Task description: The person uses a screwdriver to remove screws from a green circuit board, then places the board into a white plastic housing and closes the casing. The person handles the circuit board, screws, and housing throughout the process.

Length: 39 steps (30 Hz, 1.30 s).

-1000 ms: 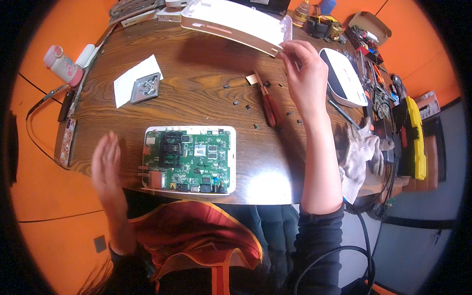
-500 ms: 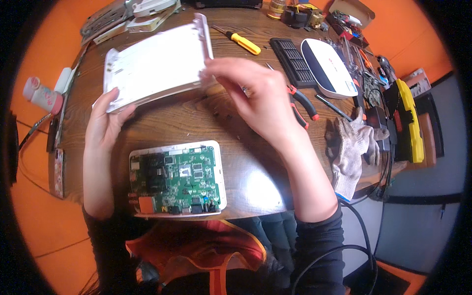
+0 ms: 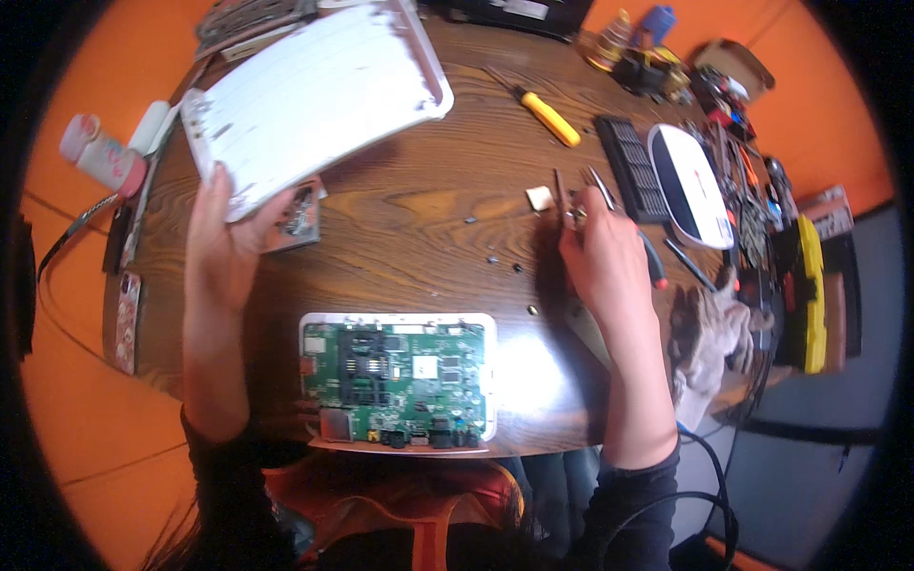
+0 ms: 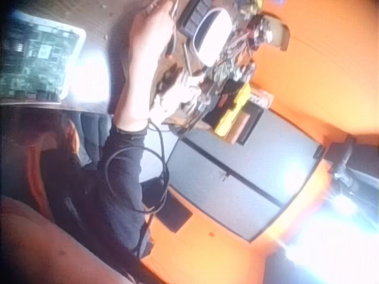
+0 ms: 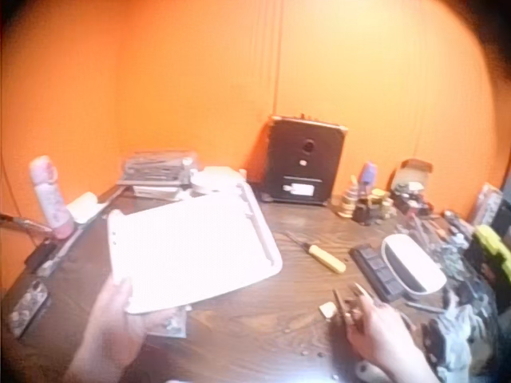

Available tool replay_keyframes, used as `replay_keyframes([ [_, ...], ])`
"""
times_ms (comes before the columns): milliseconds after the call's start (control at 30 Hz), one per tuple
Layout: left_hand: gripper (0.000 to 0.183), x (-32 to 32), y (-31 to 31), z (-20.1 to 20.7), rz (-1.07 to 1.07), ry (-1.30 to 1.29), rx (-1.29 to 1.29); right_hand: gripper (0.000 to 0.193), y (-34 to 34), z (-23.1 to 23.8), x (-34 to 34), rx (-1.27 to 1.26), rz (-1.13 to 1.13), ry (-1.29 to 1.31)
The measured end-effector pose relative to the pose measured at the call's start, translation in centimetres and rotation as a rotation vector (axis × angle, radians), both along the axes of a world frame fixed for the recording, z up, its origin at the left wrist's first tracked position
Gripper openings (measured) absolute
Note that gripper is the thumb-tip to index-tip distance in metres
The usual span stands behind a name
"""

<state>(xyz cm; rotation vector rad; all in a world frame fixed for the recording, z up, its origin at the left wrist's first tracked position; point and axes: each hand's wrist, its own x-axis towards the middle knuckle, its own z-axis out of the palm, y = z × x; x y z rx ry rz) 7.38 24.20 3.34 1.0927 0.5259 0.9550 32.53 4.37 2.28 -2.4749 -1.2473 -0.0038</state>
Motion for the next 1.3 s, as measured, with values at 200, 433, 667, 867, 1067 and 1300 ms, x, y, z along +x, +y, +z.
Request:
replay_keyframes([
  [200,0.042,0.7,-0.7,0.7,-0.059,-0.1,0.065,0.026,0.3,-0.2,-0.3,-0.073,-0.079,-0.076],
  [433,0.049,0.9,-1.3,0.3,-0.092,-0.085,0.092,0.033,1.1,1.3,-1.9,0.493,0.123,0.363],
  [667,0.028,1.1,-1.9,-1.3,-0.24,0.041,0.635,0.034,1.6,0.8,-3.7,0.637,0.212,0.816],
  [867,0.046,2.1,-1.3,-1.9,-0.02,0.453,1.008,0.038,1.7,-0.4,-2.8,0.734,0.341,0.185],
  [1067,0.045,2.1,-1.8,-2.2,-0.071,0.357,0.567,0.039,1.7,-1.7,-2.6,0.789,0.32,0.293],
  [1300,0.035,1.8,-1.3,-1.8,-0.17,0.316,0.458,0.042,2.3,-1.8,-3.0,0.783,0.432,0.173],
])
